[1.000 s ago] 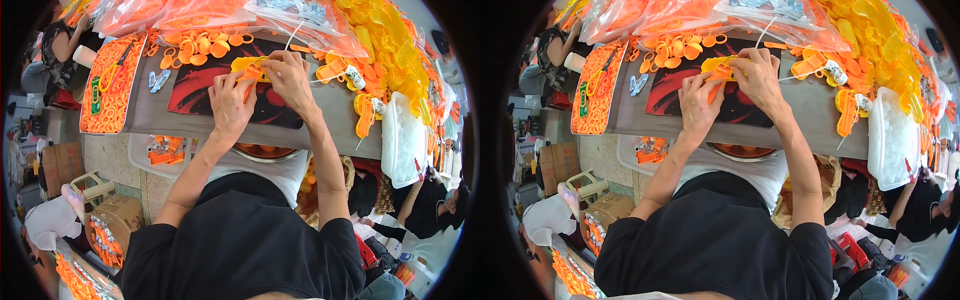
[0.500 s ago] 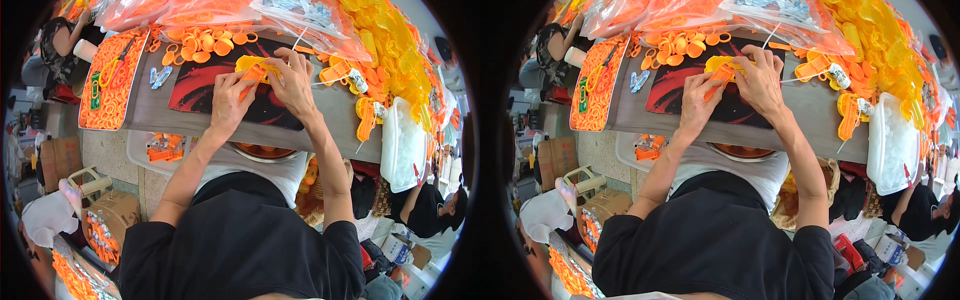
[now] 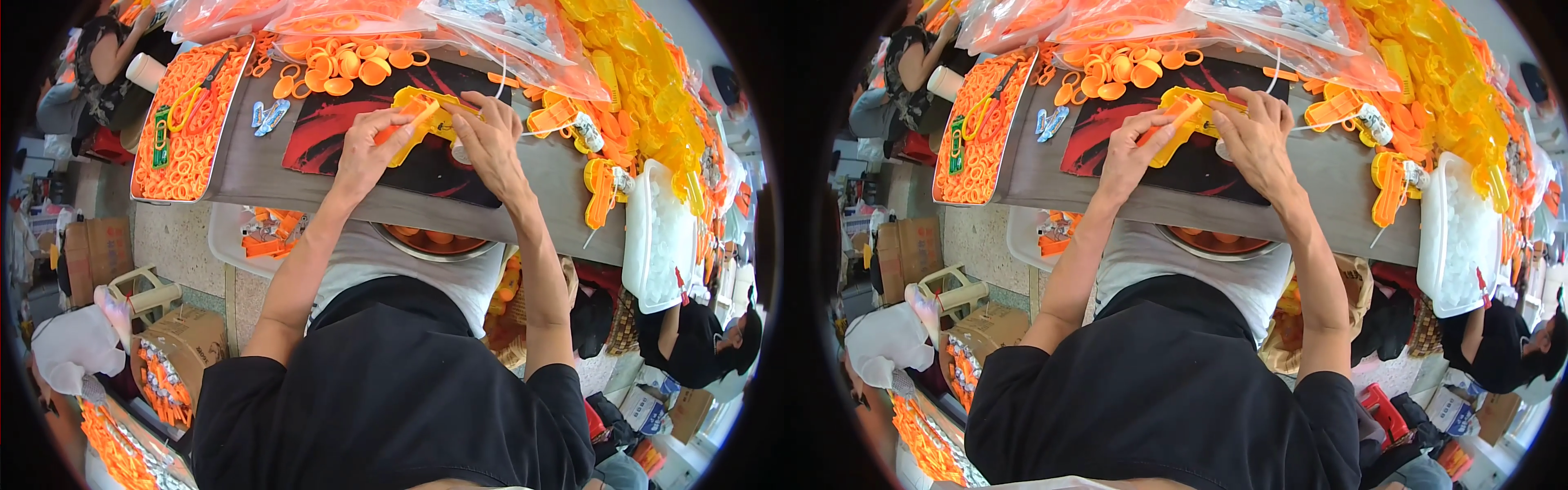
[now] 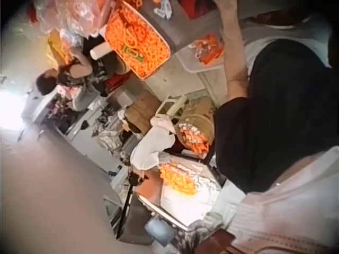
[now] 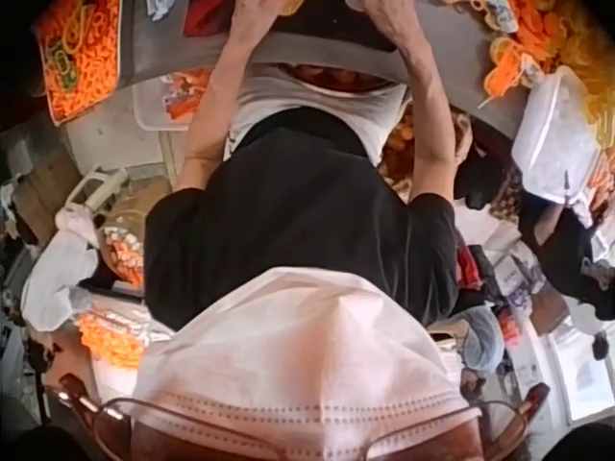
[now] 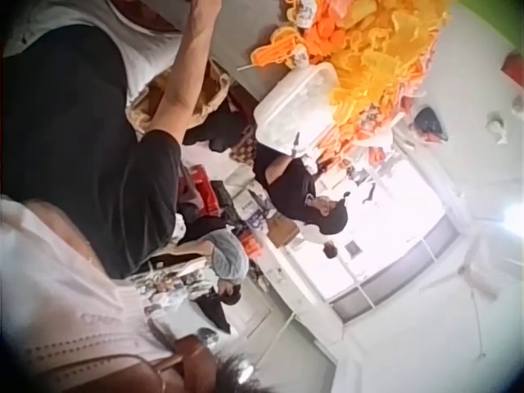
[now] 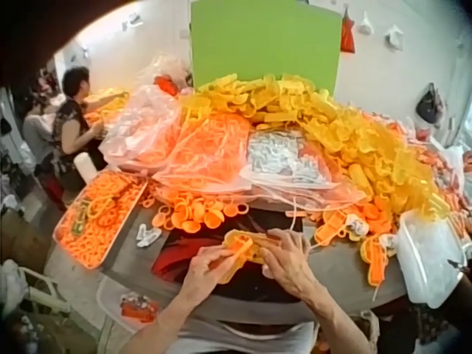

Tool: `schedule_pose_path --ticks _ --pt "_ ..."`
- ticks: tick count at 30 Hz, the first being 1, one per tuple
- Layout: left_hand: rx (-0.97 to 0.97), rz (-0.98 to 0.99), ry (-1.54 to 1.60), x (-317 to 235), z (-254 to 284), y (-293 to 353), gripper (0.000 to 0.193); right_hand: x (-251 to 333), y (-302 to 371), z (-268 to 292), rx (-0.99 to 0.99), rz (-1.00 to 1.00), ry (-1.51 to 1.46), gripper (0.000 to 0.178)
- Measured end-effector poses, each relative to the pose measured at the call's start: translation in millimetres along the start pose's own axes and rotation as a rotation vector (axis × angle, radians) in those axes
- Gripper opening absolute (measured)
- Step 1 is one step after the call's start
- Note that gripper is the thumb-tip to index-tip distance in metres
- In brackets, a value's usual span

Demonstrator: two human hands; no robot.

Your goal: Assembling small plastic toy components and placing them into individual plastic bags.

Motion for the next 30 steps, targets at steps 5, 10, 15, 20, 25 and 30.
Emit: schedule_pose_path --ticks 5,10,15,20,25,30 --pt "-0.125 -0.1 -0.272 -2.8 -19.7 -4.3 0.024 6.5 -1.1 -6.7 0.062 -0.007 0.051 0.043" --pt "-0.149 -0.159 -0.325 -3.4 -24.5 0.2 0.022 -8.8 -0.2 -10.6 0.101 -0.169 -0.171 0.046" --pt "-0.134 -0.172 -0.39 -8.8 -24.1 2.4 0.021 -5.1 -1.9 -12.9 0.097 -0.18 -0.202 0.048" --pt "-0.06 -0.214 -0.647 -25.3 -19.8 3.3 0.021 -2.0 -0.3 -11.7 0.09 -0.091 -0.04 0.048" --pt "-0.115 -0.491 -0.594 -44.5 -9.2 -22.3 0.019 -0.2 -3.3 -12.2 0.09 -0.047 -0.029 0.034" --pt "0.08 -0.565 -0.454 -12.7 -33.4 -40.9 0.02 -2.7 3.1 0.1 -0.022 -0.073 -0.109 0.04"
Point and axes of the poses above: each hand's wrist, its own y-axis away from the middle knuckle, its own z-axis out of the back of the hand, x = y × z, the point moved 2 cm from there along -y, towards the middle knuckle, and after that the axes turned 5 degrees about -y, right-handed, at the moved point
